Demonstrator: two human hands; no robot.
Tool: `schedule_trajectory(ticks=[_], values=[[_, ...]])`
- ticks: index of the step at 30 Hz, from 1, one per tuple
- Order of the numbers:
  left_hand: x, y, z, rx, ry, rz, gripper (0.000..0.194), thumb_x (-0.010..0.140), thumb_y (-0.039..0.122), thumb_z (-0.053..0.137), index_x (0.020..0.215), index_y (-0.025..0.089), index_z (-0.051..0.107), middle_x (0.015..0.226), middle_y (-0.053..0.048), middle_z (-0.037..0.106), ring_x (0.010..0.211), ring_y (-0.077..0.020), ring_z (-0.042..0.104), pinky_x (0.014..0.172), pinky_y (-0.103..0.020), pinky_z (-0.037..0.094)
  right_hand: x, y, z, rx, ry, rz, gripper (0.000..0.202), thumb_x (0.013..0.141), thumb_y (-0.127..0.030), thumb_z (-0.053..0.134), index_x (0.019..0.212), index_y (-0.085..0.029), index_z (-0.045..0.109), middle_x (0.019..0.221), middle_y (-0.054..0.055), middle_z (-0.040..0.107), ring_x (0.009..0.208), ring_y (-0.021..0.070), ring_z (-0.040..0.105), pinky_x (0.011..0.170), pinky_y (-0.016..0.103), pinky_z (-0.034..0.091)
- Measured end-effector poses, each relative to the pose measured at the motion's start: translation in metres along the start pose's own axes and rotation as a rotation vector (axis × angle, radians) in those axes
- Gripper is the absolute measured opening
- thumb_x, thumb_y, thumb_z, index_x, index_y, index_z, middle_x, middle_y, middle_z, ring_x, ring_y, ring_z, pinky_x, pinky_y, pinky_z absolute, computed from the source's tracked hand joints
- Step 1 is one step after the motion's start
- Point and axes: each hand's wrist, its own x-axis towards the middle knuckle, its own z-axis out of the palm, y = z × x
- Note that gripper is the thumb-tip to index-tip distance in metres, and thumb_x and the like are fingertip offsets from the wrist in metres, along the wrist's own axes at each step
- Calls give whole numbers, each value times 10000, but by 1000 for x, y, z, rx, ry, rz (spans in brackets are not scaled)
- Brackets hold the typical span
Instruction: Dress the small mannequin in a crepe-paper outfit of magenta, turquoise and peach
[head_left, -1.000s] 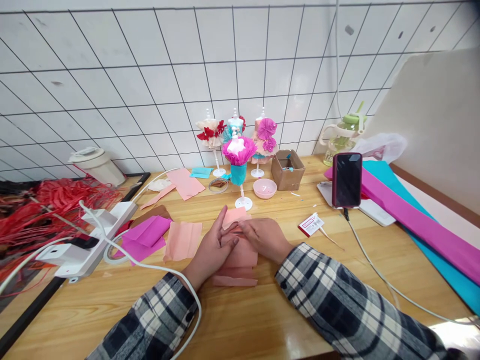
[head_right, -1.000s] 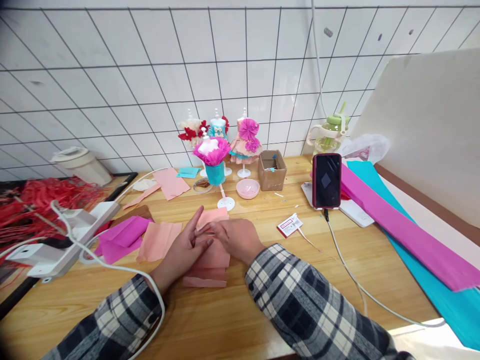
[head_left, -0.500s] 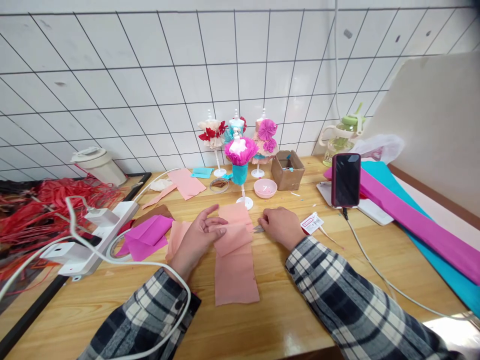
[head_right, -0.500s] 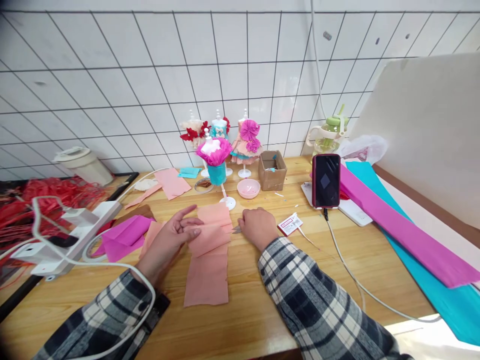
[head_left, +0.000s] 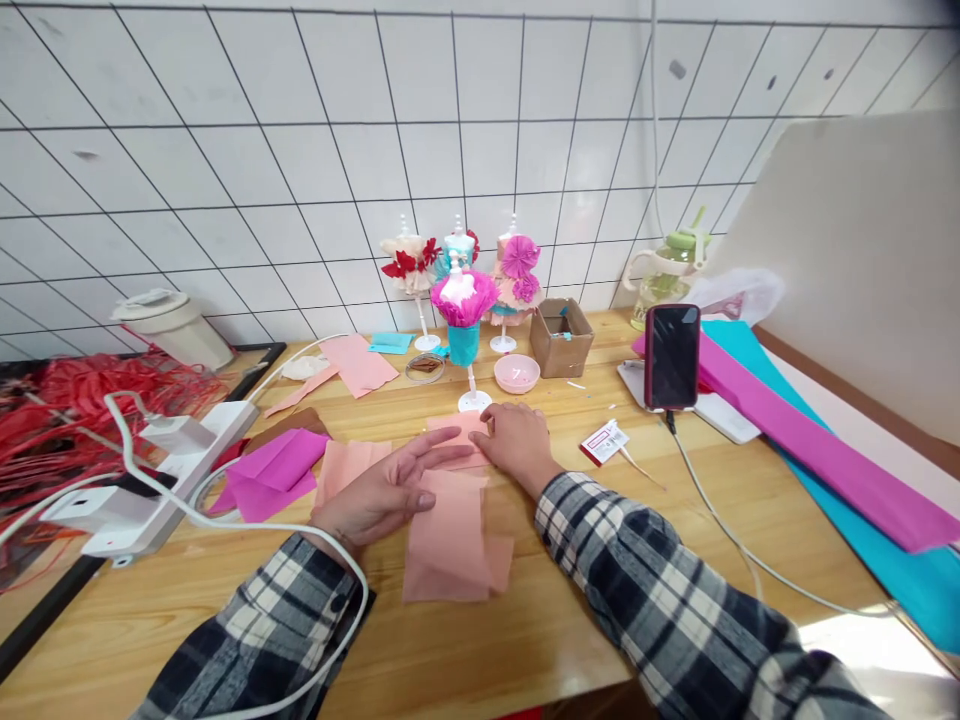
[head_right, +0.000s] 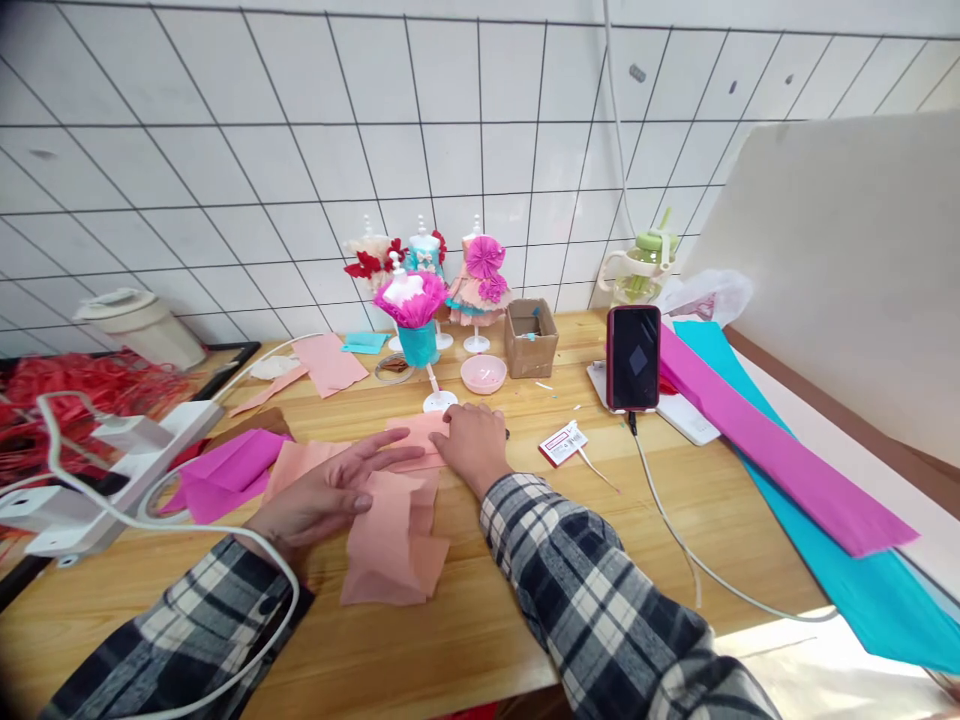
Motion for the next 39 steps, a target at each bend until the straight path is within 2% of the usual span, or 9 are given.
schedule_trajectory(ticks=[2, 8, 15, 18, 21, 23, 29, 32, 39], values=[[6, -4, 3, 88, 48, 10, 770, 669, 183, 710, 1367, 271, 397, 1331, -124, 507, 1127, -253, 551, 859, -343, 471, 1, 0, 1, 57, -1, -13, 253, 819, -431, 568, 979, -246, 633, 981, 33, 646, 965, 197, 533, 828, 320, 335], [12, -12, 11, 529, 376, 142, 828, 685, 92, 592, 1426, 275, 272, 1292, -83, 521, 926, -164, 592, 717, -255, 485, -9, 1, 4, 379, 75, -165, 89, 785, -210, 550, 860, -217, 597, 831, -12, 620, 835, 149, 532, 723, 245, 361], [11, -6, 13, 491, 529, 335, 892, 729, 162, 623, 1458, 313, 132, 1521, -117, 218, 1033, -187, 582, 695, -227, 490, -17, -2, 6, 851, -158, -230, 636, 731, -120, 505, 1339, -202, 339, 736, -69, 497, 587, 84, 450, 570, 186, 360], [13, -8, 5, 439, 553, 325, 891, 710, 178, 645, 1453, 260, 160, 1472, -145, 312, 1141, -222, 527, 710, -229, 487, -19, -4, 0, 872, -208, -260, 563, 721, -117, 514, 1274, -190, 444, 754, -57, 493, 626, 83, 468, 607, 189, 382], [14, -10, -1, 385, 521, 285, 765, 716, 195, 637, 1400, 183, 295, 1237, -137, 554, 1054, -210, 578, 777, -272, 485, -22, -3, -5, 851, -158, -315, 564, 726, -137, 557, 1275, -218, 459, 795, -46, 521, 723, 99, 518, 695, 205, 413], [14, -10, -2, 377, 511, 266, 706, 713, 193, 639, 1360, 169, 358, 1107, -103, 615, 996, -196, 598, 814, -294, 476, -24, -1, -7, 794, -106, -349, 605, 739, -136, 554, 1320, -247, 425, 890, -23, 566, 825, 116, 544, 781, 230, 423], [15, -11, 1, 416, 623, 297, 779, 683, 205, 670, 1380, 226, 323, 1047, -52, 590, 906, -168, 599, 743, -266, 483, -28, 0, -6, 702, -1, -459, 597, 801, -235, 557, 1374, -246, 392, 1253, 70, 548, 1072, 207, 538, 946, 370, 392], [15, -12, 5, 459, 635, 339, 788, 701, 192, 661, 1396, 238, 293, 1061, -58, 579, 985, -187, 582, 764, -270, 481, -28, -4, -3, 703, 75, -387, 563, 783, -346, 634, 1312, -244, 472, 1246, 65, 578, 1090, 233, 549, 936, 384, 410], [14, -12, 12, 615, 711, 343, 874, 665, 252, 744, 1414, 284, 294, 1305, -93, 511, 1140, -237, 519, 905, -340, 436, -30, -8, -4, 745, 216, -376, 417, 788, -224, 635, 1197, -267, 565, 1199, 20, 624, 1108, 200, 563, 960, 344, 411]])
